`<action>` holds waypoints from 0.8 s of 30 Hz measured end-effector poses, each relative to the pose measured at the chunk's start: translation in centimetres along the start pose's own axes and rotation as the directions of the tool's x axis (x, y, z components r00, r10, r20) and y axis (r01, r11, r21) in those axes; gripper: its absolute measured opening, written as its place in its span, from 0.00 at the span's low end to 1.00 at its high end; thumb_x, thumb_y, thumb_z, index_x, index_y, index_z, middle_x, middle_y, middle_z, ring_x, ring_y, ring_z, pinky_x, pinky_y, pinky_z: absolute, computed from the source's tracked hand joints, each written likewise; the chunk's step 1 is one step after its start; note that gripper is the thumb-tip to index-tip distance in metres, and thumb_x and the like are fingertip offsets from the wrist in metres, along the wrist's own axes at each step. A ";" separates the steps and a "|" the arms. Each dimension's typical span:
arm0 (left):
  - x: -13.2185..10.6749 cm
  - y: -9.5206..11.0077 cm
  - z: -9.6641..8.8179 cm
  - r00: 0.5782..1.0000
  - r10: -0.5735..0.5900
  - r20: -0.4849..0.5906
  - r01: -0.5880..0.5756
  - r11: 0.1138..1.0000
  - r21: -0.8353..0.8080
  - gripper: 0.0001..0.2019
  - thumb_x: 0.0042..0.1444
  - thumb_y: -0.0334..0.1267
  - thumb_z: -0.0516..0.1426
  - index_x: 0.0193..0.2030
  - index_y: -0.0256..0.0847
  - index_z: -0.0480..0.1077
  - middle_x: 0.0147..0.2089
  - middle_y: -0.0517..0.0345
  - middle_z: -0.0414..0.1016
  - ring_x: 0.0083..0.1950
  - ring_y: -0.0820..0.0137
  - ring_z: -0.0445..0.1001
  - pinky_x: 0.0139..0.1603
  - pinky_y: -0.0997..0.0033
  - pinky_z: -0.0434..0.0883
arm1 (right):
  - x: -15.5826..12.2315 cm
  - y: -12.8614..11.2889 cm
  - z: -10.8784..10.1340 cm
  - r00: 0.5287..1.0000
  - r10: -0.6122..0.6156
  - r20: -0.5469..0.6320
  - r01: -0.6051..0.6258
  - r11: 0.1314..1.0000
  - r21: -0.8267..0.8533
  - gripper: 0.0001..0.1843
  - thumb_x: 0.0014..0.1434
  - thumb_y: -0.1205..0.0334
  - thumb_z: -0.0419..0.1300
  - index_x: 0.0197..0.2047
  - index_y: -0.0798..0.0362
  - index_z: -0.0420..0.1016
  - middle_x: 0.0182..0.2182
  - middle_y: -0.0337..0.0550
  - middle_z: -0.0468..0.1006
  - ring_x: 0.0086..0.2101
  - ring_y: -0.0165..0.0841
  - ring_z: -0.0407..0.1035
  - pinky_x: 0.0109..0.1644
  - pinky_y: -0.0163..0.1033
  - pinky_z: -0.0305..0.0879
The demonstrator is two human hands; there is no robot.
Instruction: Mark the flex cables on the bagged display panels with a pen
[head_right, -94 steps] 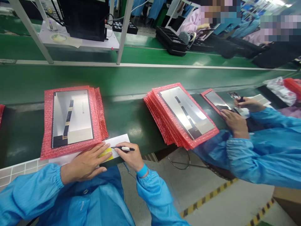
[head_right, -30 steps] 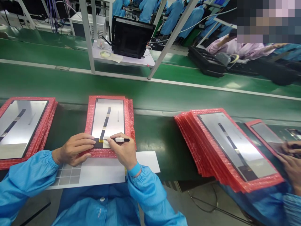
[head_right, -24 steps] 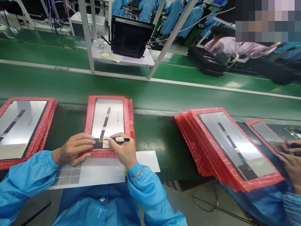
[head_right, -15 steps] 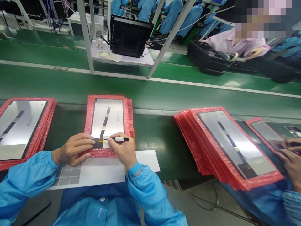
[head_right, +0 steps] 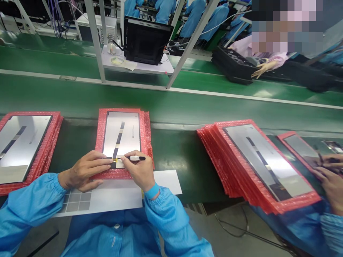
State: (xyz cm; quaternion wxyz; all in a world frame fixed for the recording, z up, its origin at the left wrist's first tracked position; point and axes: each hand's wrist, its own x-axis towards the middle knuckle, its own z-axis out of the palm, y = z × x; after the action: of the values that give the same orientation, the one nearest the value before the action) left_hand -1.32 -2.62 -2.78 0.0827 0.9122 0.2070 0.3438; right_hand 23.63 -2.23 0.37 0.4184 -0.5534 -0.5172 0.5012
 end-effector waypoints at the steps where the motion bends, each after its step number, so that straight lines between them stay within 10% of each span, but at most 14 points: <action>1: 0.0 0.0 0.0 1.000 -0.001 0.001 0.001 1.000 -0.003 0.23 0.62 0.40 0.58 0.62 0.35 0.70 0.58 0.39 0.80 0.55 0.51 0.75 0.52 0.48 0.75 | 0.0 0.0 0.0 1.000 -0.004 -0.001 0.004 1.000 -0.006 0.10 0.54 0.54 0.72 0.31 0.51 0.82 0.22 0.40 0.80 0.23 0.35 0.74 0.29 0.38 0.74; 24: 0.5 1.9 0.4 0.957 -0.148 0.248 0.101 0.976 0.191 0.35 0.61 0.54 0.57 0.71 0.39 0.65 0.71 0.45 0.69 0.62 0.48 0.67 0.71 0.36 0.51 | 0.2 0.0 0.0 0.999 0.017 -0.035 -0.014 0.997 0.072 0.11 0.56 0.52 0.71 0.32 0.51 0.80 0.21 0.39 0.80 0.24 0.37 0.79 0.31 0.39 0.80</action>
State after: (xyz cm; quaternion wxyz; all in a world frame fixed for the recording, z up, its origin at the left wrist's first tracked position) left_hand -0.16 -4.10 -2.25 0.0497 0.9383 0.2811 0.1951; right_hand 23.65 -2.03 0.36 0.4432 -0.5510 -0.4872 0.5125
